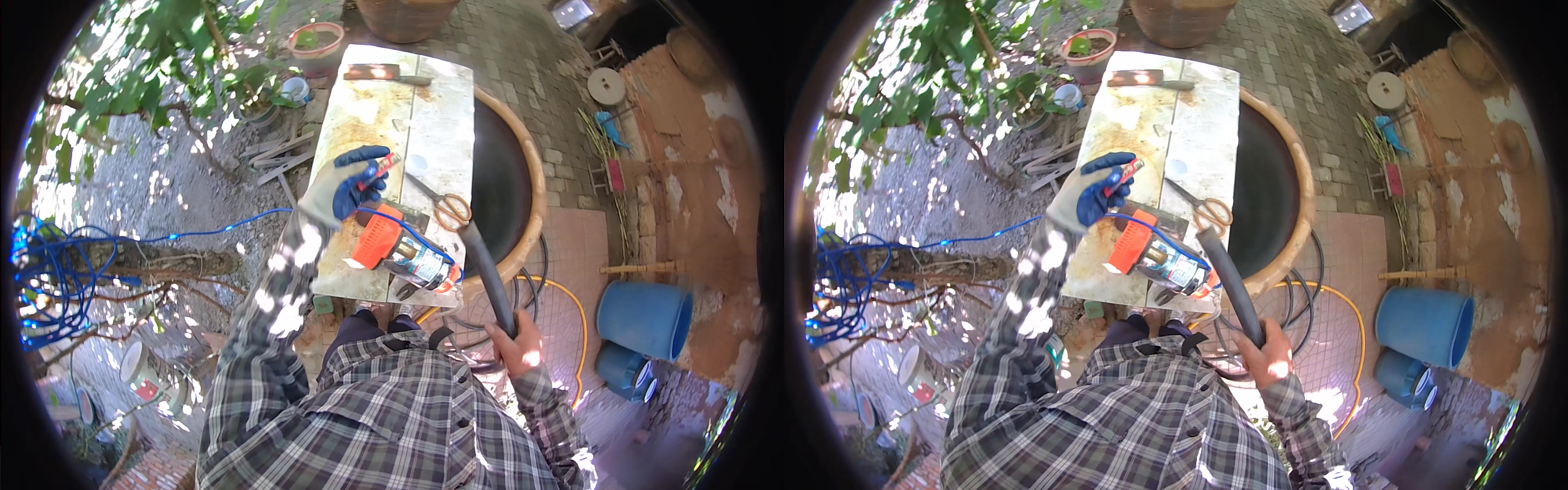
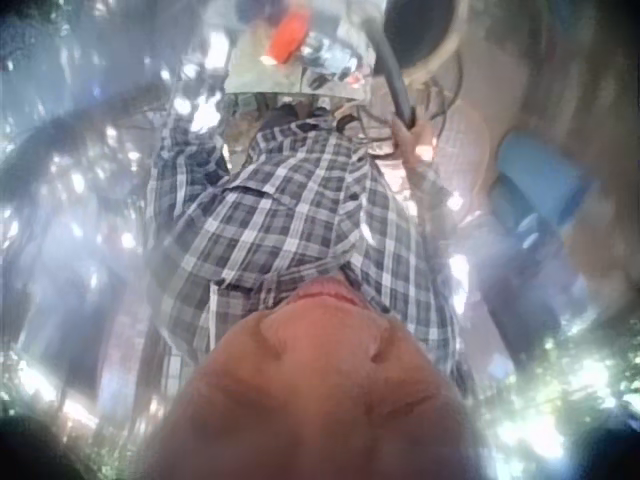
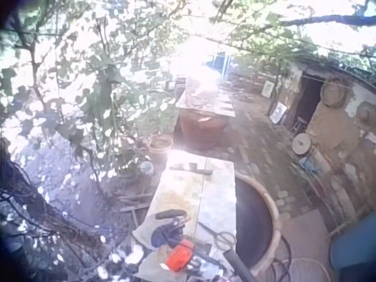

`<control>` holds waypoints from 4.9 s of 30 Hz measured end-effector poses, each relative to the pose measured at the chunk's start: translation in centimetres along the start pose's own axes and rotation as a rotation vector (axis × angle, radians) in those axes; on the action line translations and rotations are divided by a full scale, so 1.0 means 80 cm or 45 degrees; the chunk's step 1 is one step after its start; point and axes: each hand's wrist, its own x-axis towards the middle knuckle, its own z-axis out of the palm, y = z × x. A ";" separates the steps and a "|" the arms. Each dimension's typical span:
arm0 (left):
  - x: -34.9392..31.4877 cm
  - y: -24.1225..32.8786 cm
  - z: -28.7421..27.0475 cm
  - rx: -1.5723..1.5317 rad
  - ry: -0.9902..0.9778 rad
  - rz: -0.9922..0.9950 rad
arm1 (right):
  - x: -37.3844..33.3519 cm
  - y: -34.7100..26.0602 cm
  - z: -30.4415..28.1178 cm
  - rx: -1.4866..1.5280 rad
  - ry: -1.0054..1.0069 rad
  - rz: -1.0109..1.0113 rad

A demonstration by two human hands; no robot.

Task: The person assembles a handheld garden sprayer by attaching a black hose to the metal tank and securing the orange pump head. They manipulate the hose and pump components on a workbench, tightening connections and adjusting the assembly. A second person briefly walks through the background.

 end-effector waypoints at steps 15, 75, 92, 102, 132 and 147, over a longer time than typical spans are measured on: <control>-0.111 -0.132 0.170 0.043 0.174 0.138 | 0.091 -0.086 0.047 0.748 -0.179 -0.161; -0.111 -0.132 0.089 1.116 0.342 0.794 | 0.030 -0.012 0.062 1.000 0.092 -0.205; -0.123 -0.131 0.126 1.271 -0.224 0.802 | 0.055 -0.063 0.082 1.118 -0.421 -0.088; -0.122 -0.130 0.120 1.109 -0.119 0.280 | 0.064 -0.062 0.090 1.097 -0.514 -0.062; -0.217 -0.132 0.090 -0.452 0.478 0.532 | 0.088 -0.047 0.207 1.001 -1.511 0.388; -0.234 -0.113 0.075 0.150 0.535 0.440 | 0.093 -0.114 0.201 0.758 -1.204 -0.525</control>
